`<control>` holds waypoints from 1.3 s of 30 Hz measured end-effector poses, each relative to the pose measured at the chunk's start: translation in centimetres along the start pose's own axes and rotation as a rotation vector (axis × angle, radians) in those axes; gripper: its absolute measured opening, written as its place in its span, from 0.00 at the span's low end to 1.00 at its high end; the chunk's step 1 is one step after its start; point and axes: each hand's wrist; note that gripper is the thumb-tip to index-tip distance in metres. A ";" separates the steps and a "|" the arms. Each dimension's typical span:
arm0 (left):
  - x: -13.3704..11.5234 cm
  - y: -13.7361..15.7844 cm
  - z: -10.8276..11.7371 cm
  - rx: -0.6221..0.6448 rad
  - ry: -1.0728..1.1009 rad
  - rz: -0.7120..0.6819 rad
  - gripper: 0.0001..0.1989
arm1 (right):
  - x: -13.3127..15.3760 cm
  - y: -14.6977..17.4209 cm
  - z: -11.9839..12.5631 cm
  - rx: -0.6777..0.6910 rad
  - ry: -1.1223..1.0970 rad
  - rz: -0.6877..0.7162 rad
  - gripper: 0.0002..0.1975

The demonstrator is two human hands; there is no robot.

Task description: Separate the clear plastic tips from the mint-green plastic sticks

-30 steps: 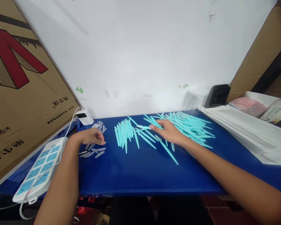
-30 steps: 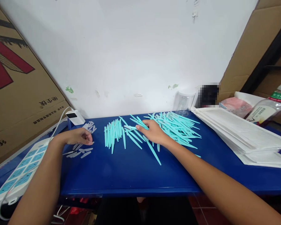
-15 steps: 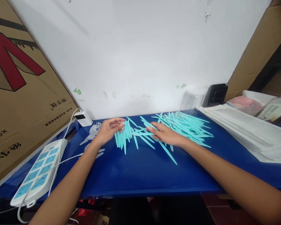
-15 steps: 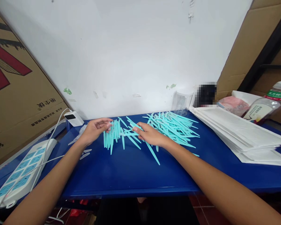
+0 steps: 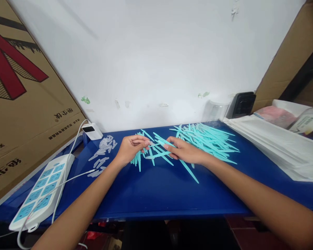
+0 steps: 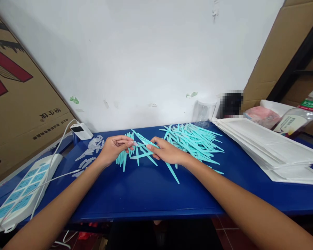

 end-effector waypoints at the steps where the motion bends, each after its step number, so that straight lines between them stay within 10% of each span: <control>1: 0.0 0.0 -0.1 0.014 -0.003 0.003 0.19 | 0.0 0.0 0.0 0.001 -0.003 -0.009 0.22; 39: -0.4 0.7 -2.3 0.141 -0.005 0.087 0.13 | 1.2 0.7 -0.2 0.158 -0.012 -0.003 0.22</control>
Point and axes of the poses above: each hand's wrist, its own y-axis away from the middle knuckle, its own z-axis out of the back of the hand, x = y × z, and after that the axes turned 9 degrees about z, right-handed
